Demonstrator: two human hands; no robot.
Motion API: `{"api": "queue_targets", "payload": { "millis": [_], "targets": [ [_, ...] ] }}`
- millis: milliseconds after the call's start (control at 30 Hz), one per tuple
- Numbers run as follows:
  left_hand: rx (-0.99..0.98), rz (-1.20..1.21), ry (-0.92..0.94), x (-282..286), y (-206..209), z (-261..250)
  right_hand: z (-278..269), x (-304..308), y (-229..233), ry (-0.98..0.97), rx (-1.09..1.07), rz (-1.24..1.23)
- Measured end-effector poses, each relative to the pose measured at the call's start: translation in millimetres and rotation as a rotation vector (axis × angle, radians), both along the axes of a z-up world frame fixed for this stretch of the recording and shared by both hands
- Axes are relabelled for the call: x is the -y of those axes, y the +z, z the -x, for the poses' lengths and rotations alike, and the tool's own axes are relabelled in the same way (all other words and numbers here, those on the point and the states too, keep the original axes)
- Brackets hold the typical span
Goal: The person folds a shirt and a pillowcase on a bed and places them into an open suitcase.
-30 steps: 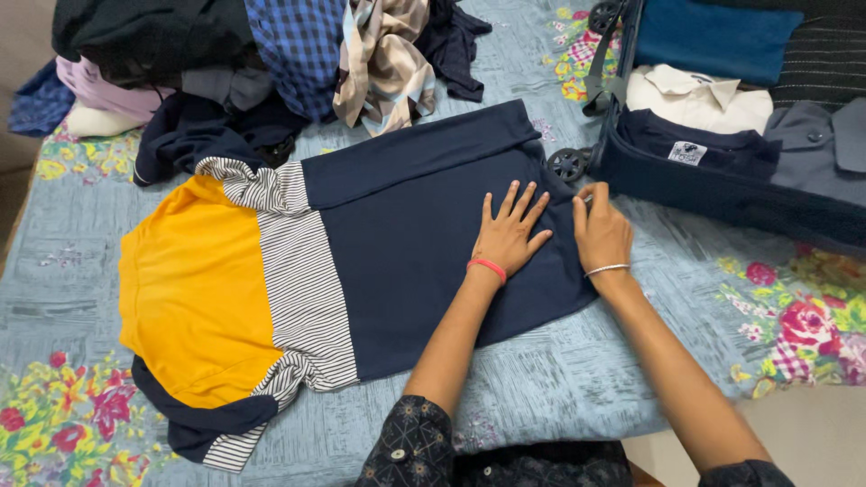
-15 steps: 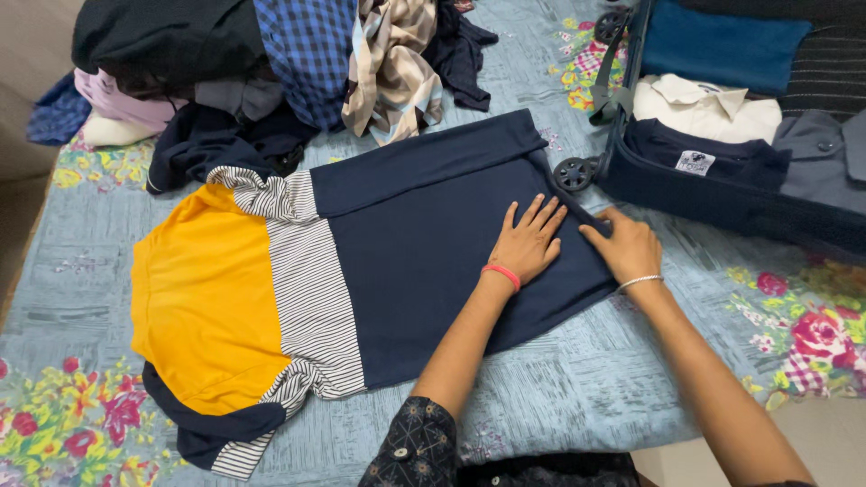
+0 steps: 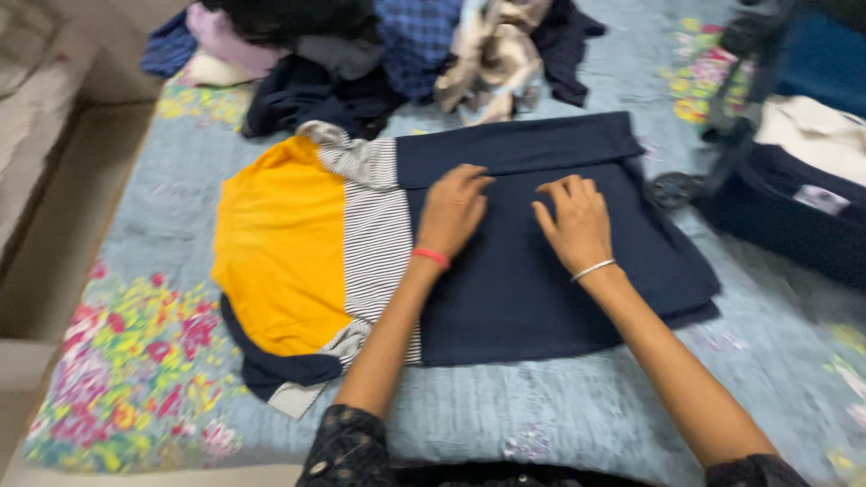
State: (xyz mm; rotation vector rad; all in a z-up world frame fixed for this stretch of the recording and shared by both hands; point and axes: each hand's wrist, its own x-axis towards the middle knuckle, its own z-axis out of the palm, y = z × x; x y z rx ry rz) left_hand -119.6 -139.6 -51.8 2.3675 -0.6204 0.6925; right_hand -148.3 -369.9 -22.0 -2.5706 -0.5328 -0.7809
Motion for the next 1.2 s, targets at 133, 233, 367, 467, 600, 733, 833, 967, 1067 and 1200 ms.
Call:
{"api": "queue_targets", "payload": {
  "millis": [133, 233, 367, 467, 600, 733, 833, 967, 1067, 1200],
  "targets": [
    [0.037, 0.279, 0.309, -128, -3, 5, -30, -91, 1, 0.241, -0.084, -0.146],
    [-0.087, 0.534, 0.415, -205, -23, -3, -67, -164, 5, 0.317, -0.3, -0.282],
    [-0.441, 1.116, 0.12, -280, -56, -33, -117, -247, 13, 0.41, -0.289, -0.245],
    [-0.489, 1.572, -0.199, -297, -79, -29, -155, -302, 22, 0.423, -0.246, -0.153],
    [-0.429, 1.785, -0.304, -299, -85, -29, -203, -372, 29, 0.4, -0.116, -0.072],
    [-0.545, 1.752, -0.266, -300, -77, -35, -236, -419, 16, 0.292, -0.251, 0.083],
    [-0.626, 1.815, -0.254, -306, -70, -34, -254, -422, -5, 0.247, -0.154, 0.142],
    [-0.647, 1.821, -0.259, -308, -67, -32, -264, -401, -4, 0.401, -0.113, -0.226],
    [-0.638, 1.811, -0.272, -308, -69, -33, -244, -378, 22, 0.448, -0.056, -0.405],
    [-0.632, 1.81, -0.299, -309, -77, -36, -177, -338, 67, 0.541, -0.16, -0.505]
  ]
}}
